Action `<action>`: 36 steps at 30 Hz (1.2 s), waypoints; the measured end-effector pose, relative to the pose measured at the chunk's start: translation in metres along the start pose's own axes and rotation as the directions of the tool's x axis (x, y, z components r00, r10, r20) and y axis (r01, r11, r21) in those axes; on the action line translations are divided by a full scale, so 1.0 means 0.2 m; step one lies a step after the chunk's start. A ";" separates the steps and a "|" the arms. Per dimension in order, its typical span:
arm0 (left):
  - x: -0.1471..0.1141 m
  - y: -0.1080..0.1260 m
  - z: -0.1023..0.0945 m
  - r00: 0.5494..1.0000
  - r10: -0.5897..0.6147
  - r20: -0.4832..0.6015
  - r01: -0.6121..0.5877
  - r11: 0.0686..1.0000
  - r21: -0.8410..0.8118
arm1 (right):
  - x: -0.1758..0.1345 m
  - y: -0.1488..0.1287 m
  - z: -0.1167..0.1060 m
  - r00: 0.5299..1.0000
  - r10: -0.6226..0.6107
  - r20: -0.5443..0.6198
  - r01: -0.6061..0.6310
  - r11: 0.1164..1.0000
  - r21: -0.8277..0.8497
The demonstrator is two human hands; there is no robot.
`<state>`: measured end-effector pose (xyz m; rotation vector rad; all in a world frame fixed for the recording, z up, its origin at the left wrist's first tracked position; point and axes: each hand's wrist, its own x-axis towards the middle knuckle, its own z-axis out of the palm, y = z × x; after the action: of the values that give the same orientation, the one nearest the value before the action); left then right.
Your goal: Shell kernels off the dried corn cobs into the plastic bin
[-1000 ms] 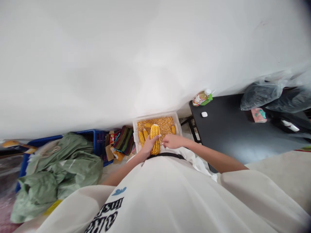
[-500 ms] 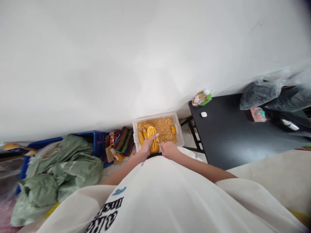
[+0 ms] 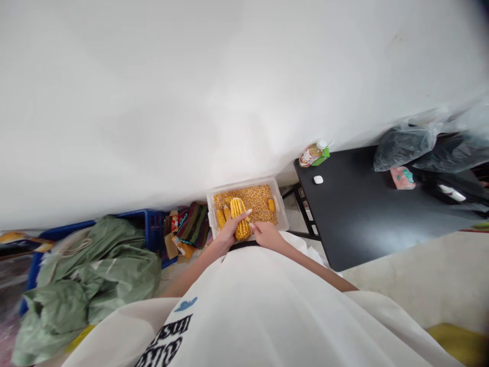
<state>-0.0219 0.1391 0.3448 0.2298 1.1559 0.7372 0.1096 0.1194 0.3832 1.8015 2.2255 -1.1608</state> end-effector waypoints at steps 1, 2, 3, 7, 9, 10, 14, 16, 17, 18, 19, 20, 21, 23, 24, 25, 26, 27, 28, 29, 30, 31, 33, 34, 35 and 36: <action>0.00 0.00 0.00 1.000 0.003 0.005 -0.003 1.000 0.016 | 0.00 0.00 -0.01 1.000 0.004 0.004 -0.004 0.999 0.050; 0.00 0.00 0.00 1.000 0.007 0.010 -0.007 1.000 0.027 | 0.00 0.01 -0.01 1.000 0.007 0.007 -0.008 0.995 0.099; 0.00 0.00 0.00 1.000 0.012 0.015 -0.013 0.999 0.033 | 0.00 0.01 -0.02 1.000 0.007 0.008 -0.008 0.990 0.141; 0.00 0.01 0.00 0.999 0.034 0.022 -0.035 0.999 0.033 | -0.02 0.02 -0.04 1.000 -0.008 -0.008 0.009 0.985 0.170; 0.00 0.01 0.00 0.999 0.029 0.027 -0.029 0.999 0.025 | -0.03 0.03 -0.05 1.000 -0.020 -0.013 0.021 0.992 0.125; -0.01 0.01 0.00 0.999 0.024 0.028 -0.024 0.999 0.022 | -0.03 0.03 -0.05 1.000 -0.024 -0.011 0.025 0.994 0.102; -0.01 0.01 0.00 1.000 0.010 -0.002 -0.010 0.999 0.050 | -0.03 0.02 -0.05 0.999 -0.031 0.007 0.031 0.999 0.039; -0.01 0.01 0.00 1.000 0.007 -0.016 -0.006 0.998 0.059 | -0.03 0.01 -0.06 0.999 -0.030 0.012 0.030 1.000 0.000; -0.01 0.01 0.00 1.000 0.007 -0.018 -0.006 0.998 0.058 | -0.03 0.01 -0.07 1.000 -0.028 0.010 0.028 0.999 -0.024; 0.00 0.01 0.00 1.000 0.009 -0.019 -0.008 0.998 0.055 | -0.04 0.00 -0.08 1.000 -0.028 0.008 0.028 0.999 -0.047; 0.00 0.01 0.00 1.000 0.014 -0.018 -0.013 0.999 0.050 | -0.04 0.00 -0.08 1.000 -0.028 0.004 0.028 0.997 -0.067; 0.00 0.01 0.00 1.000 0.018 -0.010 -0.018 0.999 0.044 | -0.05 0.00 -0.09 1.000 -0.027 0.002 0.027 0.996 -0.082; 0.00 0.01 0.00 1.000 0.025 -0.004 -0.025 0.999 0.038 | -0.05 -0.01 -0.10 1.000 -0.026 0.004 0.026 0.995 -0.093; 0.01 0.00 -0.01 0.999 0.037 0.000 -0.037 0.999 0.029 | -0.06 -0.01 -0.10 1.000 -0.026 0.011 0.027 0.994 -0.107; 0.01 0.00 -0.01 0.999 0.039 0.001 -0.039 0.999 0.029 | -0.06 -0.01 -0.11 1.000 -0.026 0.013 0.028 0.993 -0.111; 0.01 0.00 -0.01 0.999 0.039 0.003 -0.039 0.999 0.030 | -0.06 -0.01 -0.11 1.000 -0.025 0.012 0.026 0.993 -0.115; 0.01 0.00 -0.01 0.999 0.038 0.006 -0.038 0.999 0.031 | -0.06 -0.01 -0.12 1.000 -0.026 0.011 0.027 0.993 -0.117; 0.01 -0.01 -0.01 0.999 0.036 0.009 -0.036 0.999 0.033 | -0.07 -0.01 -0.12 1.000 -0.028 0.011 0.029 0.993 -0.118; 0.01 -0.01 -0.02 0.999 0.032 0.014 -0.033 0.999 0.035 | -0.06 -0.01 -0.12 0.999 -0.030 0.015 0.031 0.992 -0.119; 0.01 -0.01 -0.02 0.999 0.032 0.017 -0.033 0.999 0.036 | -0.06 -0.01 -0.12 0.999 -0.032 0.020 0.034 0.992 -0.118; 0.01 -0.01 -0.02 0.999 0.036 0.016 -0.036 0.999 0.037 | -0.06 -0.02 -0.12 0.999 -0.034 0.027 0.036 0.992 -0.117; 0.01 -0.01 -0.02 0.999 0.040 0.013 -0.040 0.998 0.039 | -0.06 -0.02 -0.13 0.999 -0.034 0.032 0.038 0.993 -0.116; 0.02 -0.01 -0.03 0.999 0.043 0.005 -0.043 0.998 0.043 | -0.06 -0.02 -0.13 0.999 -0.028 0.034 0.032 0.992 -0.118; 0.02 -0.02 -0.03 0.999 0.044 0.000 -0.044 0.998 0.047 | -0.06 -0.02 -0.13 0.999 -0.023 0.033 0.027 0.992 -0.121; 0.02 -0.02 -0.03 0.999 0.044 -0.003 -0.043 0.998 0.052 | -0.06 -0.02 -0.13 0.999 -0.020 0.033 0.024 0.992 -0.122; 0.02 -0.02 -0.03 0.999 0.044 -0.004 -0.044 0.997 0.058 | -0.06 -0.02 -0.13 0.999 -0.019 0.036 0.023 0.992 -0.123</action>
<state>-0.0252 0.1380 0.3373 0.3032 1.1812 0.7438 0.1206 0.1243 0.4088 1.7026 2.2481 -1.0246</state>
